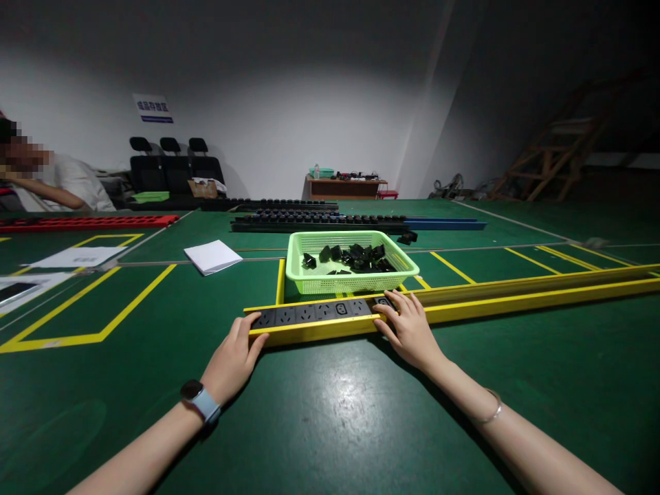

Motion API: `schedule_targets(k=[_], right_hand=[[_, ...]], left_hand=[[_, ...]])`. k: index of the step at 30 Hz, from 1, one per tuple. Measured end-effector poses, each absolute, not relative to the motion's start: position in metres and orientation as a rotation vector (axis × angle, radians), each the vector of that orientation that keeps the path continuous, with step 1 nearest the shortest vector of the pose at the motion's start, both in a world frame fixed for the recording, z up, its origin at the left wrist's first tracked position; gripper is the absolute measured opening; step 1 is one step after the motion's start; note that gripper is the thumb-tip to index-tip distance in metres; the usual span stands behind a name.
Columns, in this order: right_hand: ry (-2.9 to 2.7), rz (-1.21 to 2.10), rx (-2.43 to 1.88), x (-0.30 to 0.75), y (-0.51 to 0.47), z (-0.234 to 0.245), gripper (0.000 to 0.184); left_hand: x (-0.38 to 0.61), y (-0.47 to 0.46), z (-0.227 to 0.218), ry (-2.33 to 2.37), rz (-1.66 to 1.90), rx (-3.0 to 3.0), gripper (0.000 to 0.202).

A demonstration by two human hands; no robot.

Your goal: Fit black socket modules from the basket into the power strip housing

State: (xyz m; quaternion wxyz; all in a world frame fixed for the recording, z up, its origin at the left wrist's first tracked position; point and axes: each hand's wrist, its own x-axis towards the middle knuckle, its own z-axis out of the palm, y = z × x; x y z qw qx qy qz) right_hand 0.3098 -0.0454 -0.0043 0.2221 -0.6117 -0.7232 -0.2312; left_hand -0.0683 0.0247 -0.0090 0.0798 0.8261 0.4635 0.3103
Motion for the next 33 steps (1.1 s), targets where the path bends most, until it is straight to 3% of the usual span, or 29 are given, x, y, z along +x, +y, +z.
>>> schedule_targets(k=[33], right_hand=[[-1.973, -0.587, -1.622, 0.3176, -0.0414, -0.0088, 0.028]], left_hand=[[-0.0679, 0.0240, -0.0082, 1.388, 0.904, 2.442, 0.040]])
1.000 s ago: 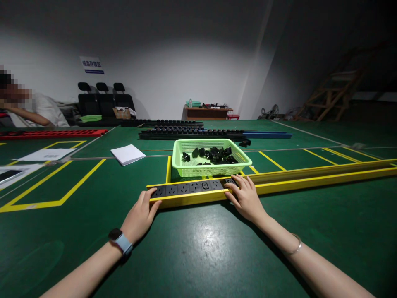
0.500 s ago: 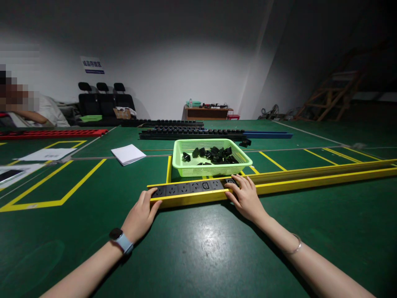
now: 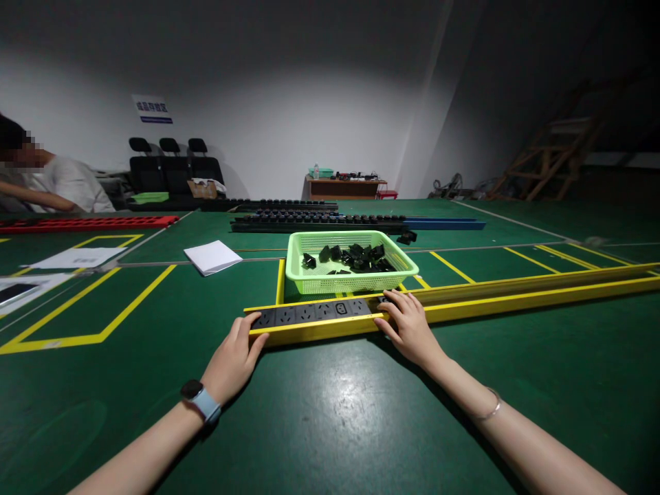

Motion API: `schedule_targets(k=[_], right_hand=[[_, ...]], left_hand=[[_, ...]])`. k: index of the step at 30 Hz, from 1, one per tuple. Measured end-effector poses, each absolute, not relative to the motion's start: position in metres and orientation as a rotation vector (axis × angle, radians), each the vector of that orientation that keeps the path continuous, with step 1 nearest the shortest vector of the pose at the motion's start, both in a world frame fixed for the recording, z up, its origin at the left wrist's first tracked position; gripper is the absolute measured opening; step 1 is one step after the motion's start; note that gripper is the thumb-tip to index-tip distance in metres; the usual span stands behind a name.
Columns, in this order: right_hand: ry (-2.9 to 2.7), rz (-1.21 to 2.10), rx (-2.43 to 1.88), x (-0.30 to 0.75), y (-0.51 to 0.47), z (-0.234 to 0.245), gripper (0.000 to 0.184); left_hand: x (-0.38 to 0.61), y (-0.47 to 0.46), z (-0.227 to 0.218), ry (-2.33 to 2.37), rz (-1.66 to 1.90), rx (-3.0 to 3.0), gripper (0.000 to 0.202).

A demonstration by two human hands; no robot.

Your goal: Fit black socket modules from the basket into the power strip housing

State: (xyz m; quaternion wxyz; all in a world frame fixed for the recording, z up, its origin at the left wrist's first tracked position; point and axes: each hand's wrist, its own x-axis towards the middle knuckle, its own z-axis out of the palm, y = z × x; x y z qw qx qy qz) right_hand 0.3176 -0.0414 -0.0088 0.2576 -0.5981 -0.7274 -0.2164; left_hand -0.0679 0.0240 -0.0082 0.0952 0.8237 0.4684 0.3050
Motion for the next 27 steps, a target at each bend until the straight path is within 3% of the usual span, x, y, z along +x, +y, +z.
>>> schedule_targets(k=[12, 22, 27], right_hand=[[-1.950, -0.516, -1.582, 0.320, -0.043, -0.007, 0.026], [-2.336, -0.338, -1.310, 0.290, -0.064, 0.011, 0.051], [-2.381, -0.303, -1.322, 0.284, -0.064, 0.010, 0.051]], left_hand=[[-0.068, 0.025, -0.009, 1.379, 0.903, 2.431, 0.039], [-0.069, 0.027, -0.015, 1.389, 0.953, 2.397, 0.049], [-0.069, 0.027, -0.014, 1.386, 0.947, 2.415, 0.049]])
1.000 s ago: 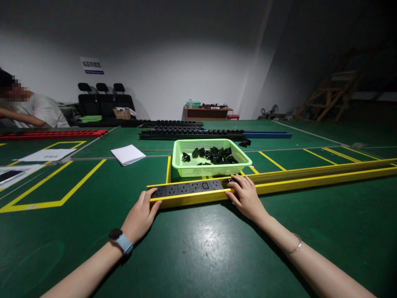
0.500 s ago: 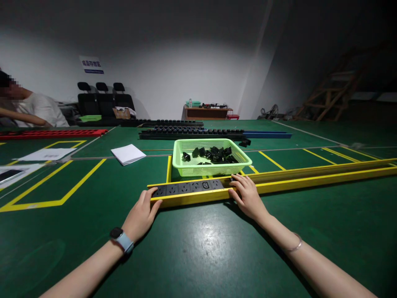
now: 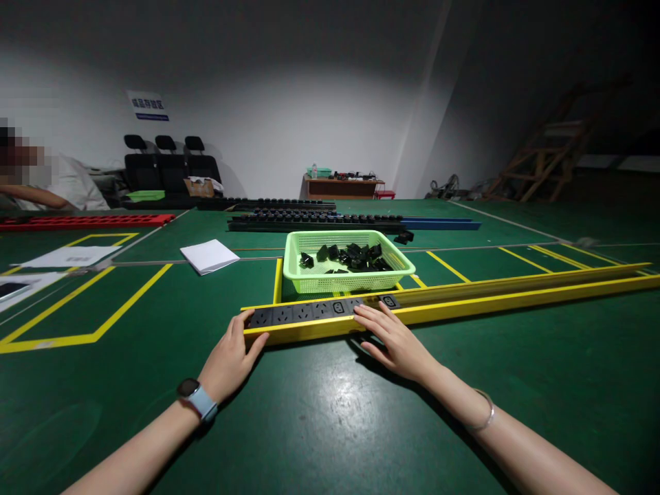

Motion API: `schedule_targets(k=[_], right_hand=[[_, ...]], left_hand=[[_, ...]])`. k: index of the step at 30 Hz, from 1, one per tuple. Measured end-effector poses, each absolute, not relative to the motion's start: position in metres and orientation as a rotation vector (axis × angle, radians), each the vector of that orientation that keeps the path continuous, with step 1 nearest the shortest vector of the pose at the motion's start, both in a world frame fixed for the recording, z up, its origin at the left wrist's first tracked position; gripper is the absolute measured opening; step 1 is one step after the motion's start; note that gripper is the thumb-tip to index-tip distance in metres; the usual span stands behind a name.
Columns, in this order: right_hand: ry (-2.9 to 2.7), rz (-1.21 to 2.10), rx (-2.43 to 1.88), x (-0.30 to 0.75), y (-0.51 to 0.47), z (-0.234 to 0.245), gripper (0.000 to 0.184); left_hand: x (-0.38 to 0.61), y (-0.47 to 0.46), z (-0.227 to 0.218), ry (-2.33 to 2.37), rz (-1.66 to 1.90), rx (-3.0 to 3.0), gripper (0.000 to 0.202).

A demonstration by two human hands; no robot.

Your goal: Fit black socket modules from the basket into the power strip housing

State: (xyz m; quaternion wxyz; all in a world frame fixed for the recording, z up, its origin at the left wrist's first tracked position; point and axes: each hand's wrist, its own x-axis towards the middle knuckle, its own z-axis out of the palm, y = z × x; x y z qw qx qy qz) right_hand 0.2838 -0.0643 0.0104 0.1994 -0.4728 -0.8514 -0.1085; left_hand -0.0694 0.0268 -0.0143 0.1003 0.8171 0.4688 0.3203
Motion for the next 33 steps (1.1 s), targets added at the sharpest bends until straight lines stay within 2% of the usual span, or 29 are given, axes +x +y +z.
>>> schedule_targets(k=[24, 33], right_hand=[[-2.095, -0.294, -1.215, 0.279, -0.053, 0.007, 0.028], [-2.044, -0.304, -1.199, 0.278, -0.051, 0.005, 0.027]], left_hand=[[-0.069, 0.027, -0.013, 1.391, 0.933, 2.428, 0.049], [-0.068, 0.027, -0.011, 1.393, 0.937, 2.438, 0.048]])
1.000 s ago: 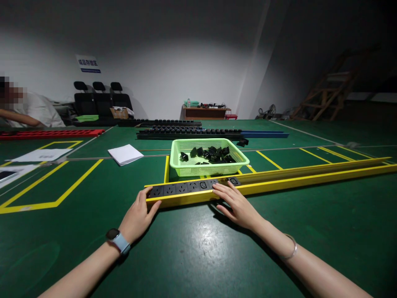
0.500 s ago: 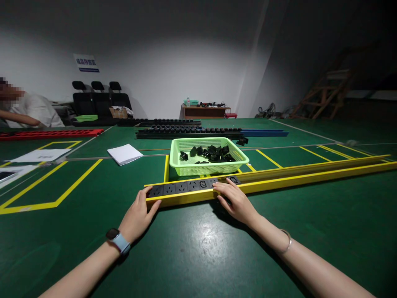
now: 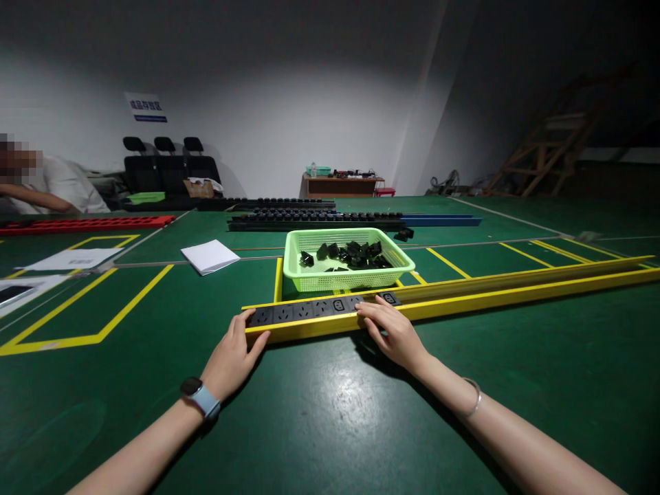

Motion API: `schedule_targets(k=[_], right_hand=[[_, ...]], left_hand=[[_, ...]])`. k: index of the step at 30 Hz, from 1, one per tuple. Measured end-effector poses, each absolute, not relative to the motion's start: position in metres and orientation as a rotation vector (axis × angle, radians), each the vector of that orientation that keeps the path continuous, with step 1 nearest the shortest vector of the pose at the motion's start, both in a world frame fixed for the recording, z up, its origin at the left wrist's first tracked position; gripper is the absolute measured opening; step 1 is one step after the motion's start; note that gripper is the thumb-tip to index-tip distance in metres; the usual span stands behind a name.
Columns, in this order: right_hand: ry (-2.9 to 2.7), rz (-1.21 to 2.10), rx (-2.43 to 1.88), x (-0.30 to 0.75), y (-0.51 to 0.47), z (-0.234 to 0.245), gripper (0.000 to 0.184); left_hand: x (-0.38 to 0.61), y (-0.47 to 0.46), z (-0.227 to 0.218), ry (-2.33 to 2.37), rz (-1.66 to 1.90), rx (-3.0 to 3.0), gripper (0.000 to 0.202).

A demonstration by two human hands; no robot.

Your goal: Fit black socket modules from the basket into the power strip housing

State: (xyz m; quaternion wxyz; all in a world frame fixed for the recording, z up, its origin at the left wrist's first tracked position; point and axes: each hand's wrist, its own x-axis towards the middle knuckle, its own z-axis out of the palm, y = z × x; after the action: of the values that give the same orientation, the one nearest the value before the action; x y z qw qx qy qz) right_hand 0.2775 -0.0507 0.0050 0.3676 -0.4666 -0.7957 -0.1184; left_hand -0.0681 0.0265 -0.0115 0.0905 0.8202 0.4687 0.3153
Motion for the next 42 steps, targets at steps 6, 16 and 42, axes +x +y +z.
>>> schedule_targets(k=[6, 16, 42], right_hand=[[-2.036, -0.343, -1.208, 0.278, -0.050, 0.004, 0.027], [-2.127, -0.388, -1.194, 0.280, -0.053, 0.004, 0.030], [-2.175, -0.264, -1.203, 0.274, -0.051, 0.011, 0.040]], left_hand=[[-0.068, 0.025, -0.011, 1.398, 0.949, 2.445, 0.047], [-0.067, 0.025, -0.009, 1.400, 0.947, 2.425, 0.047], [-0.068, 0.025, -0.010, 1.407, 0.935, 2.431, 0.047]])
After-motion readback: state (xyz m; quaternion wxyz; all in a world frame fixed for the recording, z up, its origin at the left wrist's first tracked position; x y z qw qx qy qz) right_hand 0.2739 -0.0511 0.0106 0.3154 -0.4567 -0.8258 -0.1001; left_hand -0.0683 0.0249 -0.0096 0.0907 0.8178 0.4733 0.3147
